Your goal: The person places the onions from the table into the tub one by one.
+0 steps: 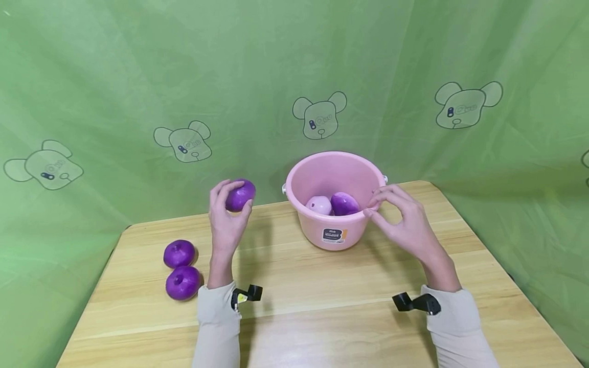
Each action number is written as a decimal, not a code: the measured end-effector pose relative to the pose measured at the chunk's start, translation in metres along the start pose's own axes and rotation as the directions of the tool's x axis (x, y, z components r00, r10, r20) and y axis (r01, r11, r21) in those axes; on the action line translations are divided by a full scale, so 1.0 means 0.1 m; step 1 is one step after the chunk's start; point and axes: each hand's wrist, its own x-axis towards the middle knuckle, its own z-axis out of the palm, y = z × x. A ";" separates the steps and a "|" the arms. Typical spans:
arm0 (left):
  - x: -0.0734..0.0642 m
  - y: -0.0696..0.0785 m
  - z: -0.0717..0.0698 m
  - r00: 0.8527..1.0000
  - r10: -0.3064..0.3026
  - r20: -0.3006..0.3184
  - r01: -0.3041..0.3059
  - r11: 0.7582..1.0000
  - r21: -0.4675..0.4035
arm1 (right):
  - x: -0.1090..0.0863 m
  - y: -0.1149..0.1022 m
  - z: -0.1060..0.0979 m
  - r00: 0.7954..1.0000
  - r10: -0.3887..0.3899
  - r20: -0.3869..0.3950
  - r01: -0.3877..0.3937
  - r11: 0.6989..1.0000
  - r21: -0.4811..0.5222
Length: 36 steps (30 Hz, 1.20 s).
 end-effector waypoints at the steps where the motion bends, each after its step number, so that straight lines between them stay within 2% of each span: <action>1: 0.00 0.00 0.00 1.000 0.001 0.001 -0.001 1.000 -0.003 | 0.00 0.00 0.00 1.000 0.000 0.000 0.000 1.000 0.000; 10: -0.01 0.03 0.00 1.000 0.020 -0.004 -0.020 1.000 -0.009 | 0.00 0.02 0.00 1.000 -0.012 0.000 0.012 1.000 -0.003; 31: -0.03 0.09 0.09 0.999 0.041 0.022 -0.039 0.994 -0.100 | -0.01 0.00 -0.01 1.000 0.002 -0.002 -0.002 1.000 -0.002; 34: -0.04 0.15 0.11 0.999 0.036 0.030 -0.033 0.994 -0.102 | -0.01 -0.01 0.00 1.000 0.002 -0.002 -0.002 1.000 -0.001; 36: -0.06 0.24 0.10 0.999 0.032 0.037 -0.028 0.994 -0.105 | 0.00 -0.01 0.00 1.000 0.000 -0.001 0.000 1.000 -0.001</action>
